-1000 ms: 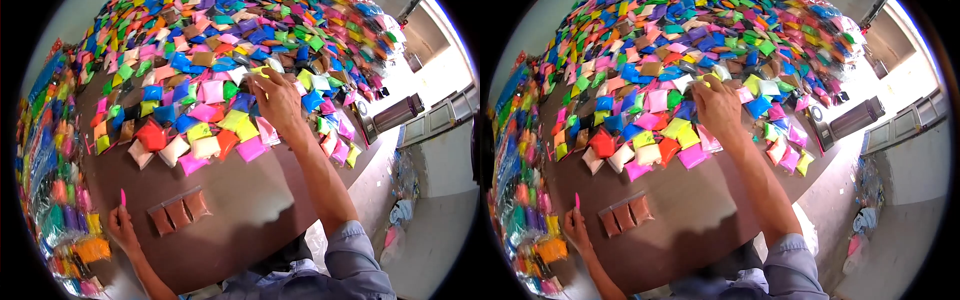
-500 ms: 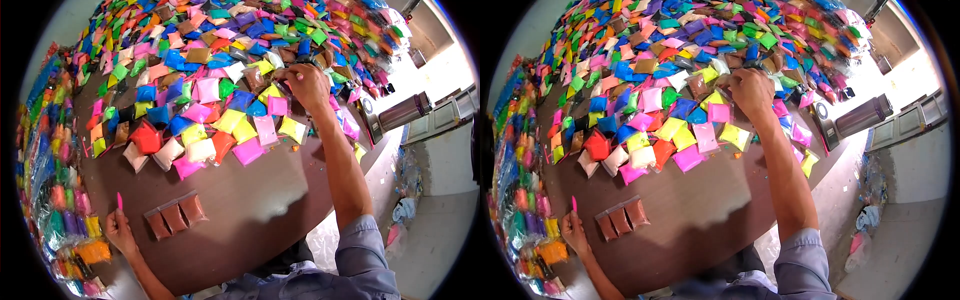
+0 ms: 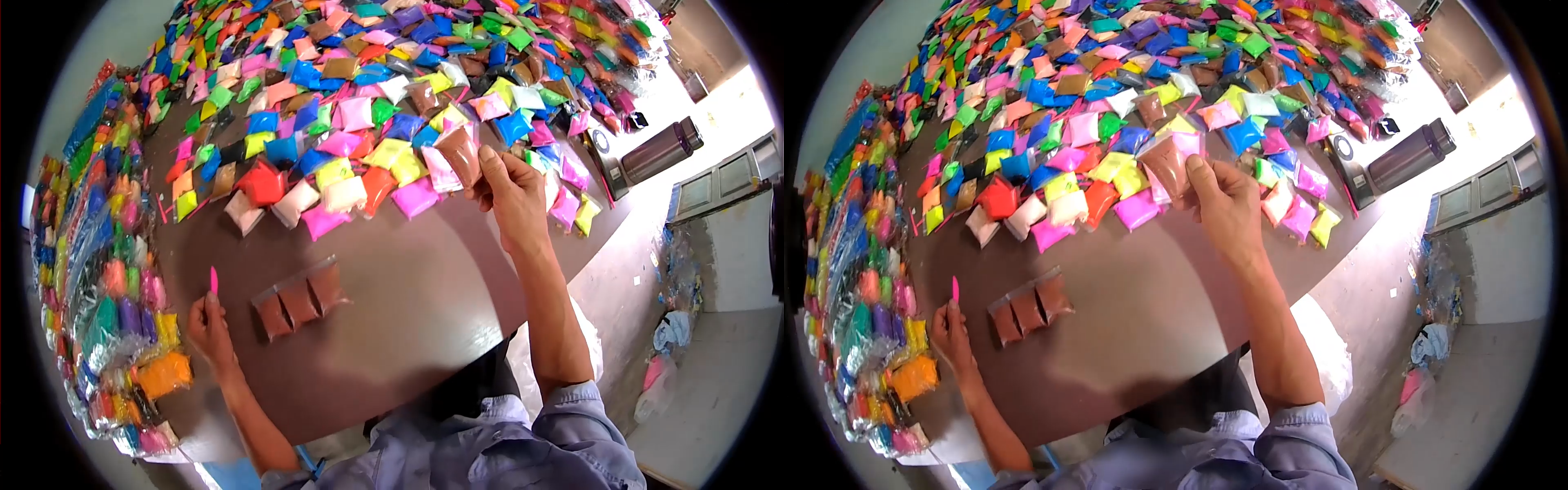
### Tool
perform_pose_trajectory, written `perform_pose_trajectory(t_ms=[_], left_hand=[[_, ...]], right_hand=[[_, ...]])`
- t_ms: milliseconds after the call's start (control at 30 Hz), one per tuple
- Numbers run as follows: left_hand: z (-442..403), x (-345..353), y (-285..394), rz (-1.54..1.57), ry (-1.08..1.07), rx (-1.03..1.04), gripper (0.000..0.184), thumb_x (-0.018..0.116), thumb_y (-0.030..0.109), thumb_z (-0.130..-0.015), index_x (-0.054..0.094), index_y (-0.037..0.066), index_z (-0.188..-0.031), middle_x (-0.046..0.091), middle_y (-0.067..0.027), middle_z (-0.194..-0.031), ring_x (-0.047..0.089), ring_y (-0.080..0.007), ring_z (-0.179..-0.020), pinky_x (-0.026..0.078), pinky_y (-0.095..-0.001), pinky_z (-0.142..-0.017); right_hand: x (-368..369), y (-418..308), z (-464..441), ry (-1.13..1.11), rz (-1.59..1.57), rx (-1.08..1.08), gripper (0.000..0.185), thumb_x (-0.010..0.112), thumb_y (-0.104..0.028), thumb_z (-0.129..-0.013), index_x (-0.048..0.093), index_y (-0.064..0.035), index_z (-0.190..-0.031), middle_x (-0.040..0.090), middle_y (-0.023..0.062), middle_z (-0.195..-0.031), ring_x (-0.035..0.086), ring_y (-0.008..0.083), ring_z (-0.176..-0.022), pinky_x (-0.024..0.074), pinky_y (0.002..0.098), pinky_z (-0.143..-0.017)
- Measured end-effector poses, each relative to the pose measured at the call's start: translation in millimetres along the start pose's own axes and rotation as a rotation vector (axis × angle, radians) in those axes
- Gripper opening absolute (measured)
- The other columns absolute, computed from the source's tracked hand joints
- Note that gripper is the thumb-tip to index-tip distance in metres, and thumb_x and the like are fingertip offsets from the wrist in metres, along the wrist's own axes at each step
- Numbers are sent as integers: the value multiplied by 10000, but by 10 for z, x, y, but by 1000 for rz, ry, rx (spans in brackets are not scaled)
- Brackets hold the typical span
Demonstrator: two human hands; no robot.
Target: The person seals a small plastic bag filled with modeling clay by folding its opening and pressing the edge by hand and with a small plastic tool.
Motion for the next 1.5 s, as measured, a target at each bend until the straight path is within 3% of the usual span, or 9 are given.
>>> perform_pose_trajectory(t_ms=[400, 567, 700, 867, 1000, 1133, 1267, 1400, 1500], left_hand=[[-39, 43, 50, 37, -49, 45, 263, 732, 268, -1020, 722, 24, -923, 608, 18, -753, 487, -53, -646, 383, -231, -556], [64, -6, 271, -281, 112, 465, 224, 737, 210, -989, 717, -11, -951, 724, -102, -812, 664, -208, -683, 532, -350, -645], [329, 83, 499, -446, 109, 484, 156, 733, 176, -969, 725, 21, -955, 727, -127, -850, 693, -303, -739, 545, -398, -685], [533, 98, 670, -651, 40, 539, 108, 733, 161, -948, 719, 56, -971, 708, -116, -861, 675, -371, -817, 535, -470, -732], [791, -95, 637, -589, 42, 560, 116, 735, 169, -961, 725, 62, -1003, 715, -104, -876, 674, -317, -776, 538, -417, -707], [1468, -36, 850, -181, -172, 342, 190, 730, 210, -1010, 750, 22, -989, 674, -11, -757, 563, -69, -669, 485, -277, -607], [2095, 575, 899, -90, -532, 32, 247, 741, 237, -1005, 751, -9, -987, 642, 6, -704, 536, -42, -660, 467, -258, -583], [2224, 872, 1029, -31, -544, 132, 269, 748, 246, -1000, 744, -22, -985, 634, 7, -697, 536, -42, -657, 460, -253, -576], [2248, 987, 979, 41, -607, -2, 279, 749, 240, -996, 735, -38, -982, 643, 0, -702, 540, -47, -655, 459, -251, -576]], right_hand=[[381, 58, 1120, -3, 7, -37, 361, 630, -257, -1069, 709, 16, -848, 694, 24, -714, 615, 66, -657, 432, 244, -563], [438, 342, 1632, 18, 103, -39, 300, 662, -210, -1044, 690, 21, -855, 648, 46, -660, 613, 71, -630, 442, 280, -539], [512, 300, 1834, 16, 386, -169, 197, 721, -169, -990, 708, -11, -874, 602, 170, -671, 622, 204, -547, 474, 323, -556], [582, 88, 1978, 103, 490, -416, 153, 810, -164, -910, 736, -32, -894, 684, 129, -778, 631, 269, -592, 502, 360, -569], [677, -62, 2247, 105, 623, -659, 164, 874, -126, -801, 748, -78, -895, 687, 52, -915, 644, 249, -710, 522, 370, -611], [807, -34, 2486, 37, 596, -738, 221, 888, -121, -734, 730, -110, -888, 659, 37, -993, 646, 249, -822, 528, 390, -685], [887, 58, 2687, -21, 610, -729, 248, 923, -97, -717, 703, -56, -825, 672, 64, -968, 661, 264, -854, 530, 373, -716], [828, 152, 2759, -25, 516, -756, 239, 899, -88, -721, 702, -68, -855, 668, 46, -983, 660, 266, -864, 527, 374, -709], [796, 150, 2773, 5, 452, -804, 233, 881, -90, -720, 700, -81, -866, 667, 38, -1005, 665, 266, -880, 542, 376, -722]])
Point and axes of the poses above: each hand's wrist, its own z-axis away from the middle knuckle, its own x-axis out of the palm, y = z × x, the point moved 9 cm from there along -z, towards the middle knuckle
